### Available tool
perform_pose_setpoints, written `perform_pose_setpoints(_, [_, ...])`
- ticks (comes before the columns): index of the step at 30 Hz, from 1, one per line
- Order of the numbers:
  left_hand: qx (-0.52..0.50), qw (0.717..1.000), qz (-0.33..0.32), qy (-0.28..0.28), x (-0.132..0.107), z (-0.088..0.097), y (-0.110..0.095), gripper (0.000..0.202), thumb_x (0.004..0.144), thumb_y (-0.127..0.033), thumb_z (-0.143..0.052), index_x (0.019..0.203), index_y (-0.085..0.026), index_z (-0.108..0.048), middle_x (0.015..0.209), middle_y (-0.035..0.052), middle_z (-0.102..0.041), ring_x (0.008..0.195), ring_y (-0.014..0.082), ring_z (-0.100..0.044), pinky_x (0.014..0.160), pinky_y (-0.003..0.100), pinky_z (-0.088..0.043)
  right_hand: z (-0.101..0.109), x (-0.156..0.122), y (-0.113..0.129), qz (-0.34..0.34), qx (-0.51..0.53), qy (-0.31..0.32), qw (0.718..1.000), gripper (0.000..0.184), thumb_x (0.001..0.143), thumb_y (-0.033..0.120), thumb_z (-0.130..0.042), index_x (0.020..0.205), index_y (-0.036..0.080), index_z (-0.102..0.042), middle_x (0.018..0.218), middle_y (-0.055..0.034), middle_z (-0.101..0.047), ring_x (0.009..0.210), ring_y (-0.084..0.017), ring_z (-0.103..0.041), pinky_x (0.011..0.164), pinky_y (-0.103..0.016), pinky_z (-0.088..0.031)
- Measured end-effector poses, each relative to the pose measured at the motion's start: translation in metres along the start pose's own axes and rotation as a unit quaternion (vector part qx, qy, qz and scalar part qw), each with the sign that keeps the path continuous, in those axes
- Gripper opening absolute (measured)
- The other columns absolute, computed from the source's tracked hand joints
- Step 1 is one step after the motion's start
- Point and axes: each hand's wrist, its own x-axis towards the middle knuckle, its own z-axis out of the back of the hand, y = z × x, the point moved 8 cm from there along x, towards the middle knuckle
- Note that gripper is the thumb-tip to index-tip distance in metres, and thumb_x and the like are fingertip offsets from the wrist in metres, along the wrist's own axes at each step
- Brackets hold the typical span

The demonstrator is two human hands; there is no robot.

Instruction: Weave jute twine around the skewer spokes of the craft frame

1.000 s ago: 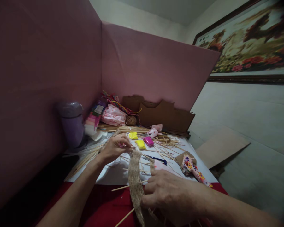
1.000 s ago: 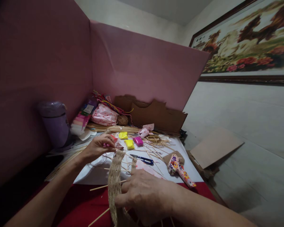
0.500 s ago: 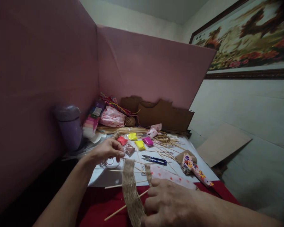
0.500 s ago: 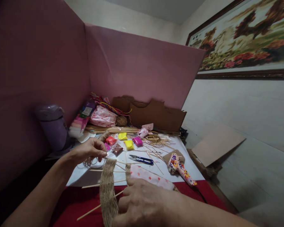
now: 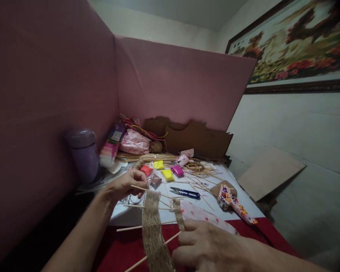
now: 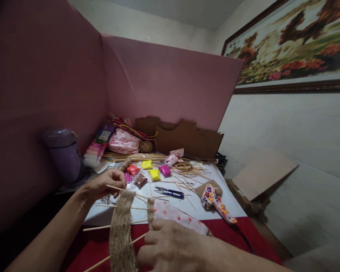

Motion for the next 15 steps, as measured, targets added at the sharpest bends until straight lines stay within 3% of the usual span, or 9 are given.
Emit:
perform_pose_setpoints(4, [-0.011, 1.000, 0.008, -0.002, 0.001, -0.004, 0.001, 0.018, 0.058, -0.022, -0.075, 0.055, -0.011, -0.061, 0.040, -0.0003, -0.053, 0.035, 0.0062, -0.045, 0.036, 0.017, -0.021, 0.000, -0.001, 0.002, 0.000, 0.025, -0.002, 1.000, 0.016, 0.091, 0.032, -0.043, 0.083, 0.023, -0.053, 0.080, 0.0048, -0.063, 0.067, -0.010, -0.047, 0.065, -0.028, -0.032])
perform_pose_setpoints(10, [-0.046, 0.999, -0.009, 0.021, 0.001, -0.011, -0.004, 0.016, 0.058, -0.016, -0.073, 0.058, -0.013, -0.058, 0.043, -0.0065, -0.043, 0.037, 0.0022, -0.033, 0.038, 0.017, -0.019, 0.006, -0.001, -0.001, 0.010, -0.010, -0.052, 0.999, 0.019, 0.093, 0.023, -0.036, 0.100, 0.024, -0.054, 0.074, 0.0053, -0.062, 0.062, -0.010, -0.044, 0.060, -0.029, -0.028])
perform_pose_setpoints(13, [-0.056, 0.998, -0.025, -0.004, 0.001, -0.007, -0.006, 0.011, 0.062, -0.018, -0.071, 0.065, -0.014, -0.061, 0.042, -0.0088, -0.035, 0.035, 0.0016, -0.023, 0.037, 0.017, -0.012, 0.014, -0.001, -0.004, -0.007, -0.006, -0.059, 0.998, 0.019, 0.093, 0.025, -0.038, 0.099, 0.024, -0.056, 0.073, 0.0050, -0.061, 0.060, -0.010, -0.043, 0.059, -0.029, -0.027])
perform_pose_setpoints(15, [-0.055, 0.997, -0.047, -0.030, 0.001, -0.004, -0.009, 0.011, 0.064, -0.018, -0.071, 0.072, -0.014, -0.064, 0.043, -0.0082, -0.038, 0.036, 0.0016, -0.024, 0.037, 0.017, -0.013, 0.018, 0.000, -0.006, -0.018, -0.003, -0.059, 0.998, 0.018, 0.093, 0.027, -0.038, 0.096, 0.023, -0.056, 0.073, 0.0044, -0.061, 0.061, -0.010, -0.043, 0.060, -0.029, -0.027])
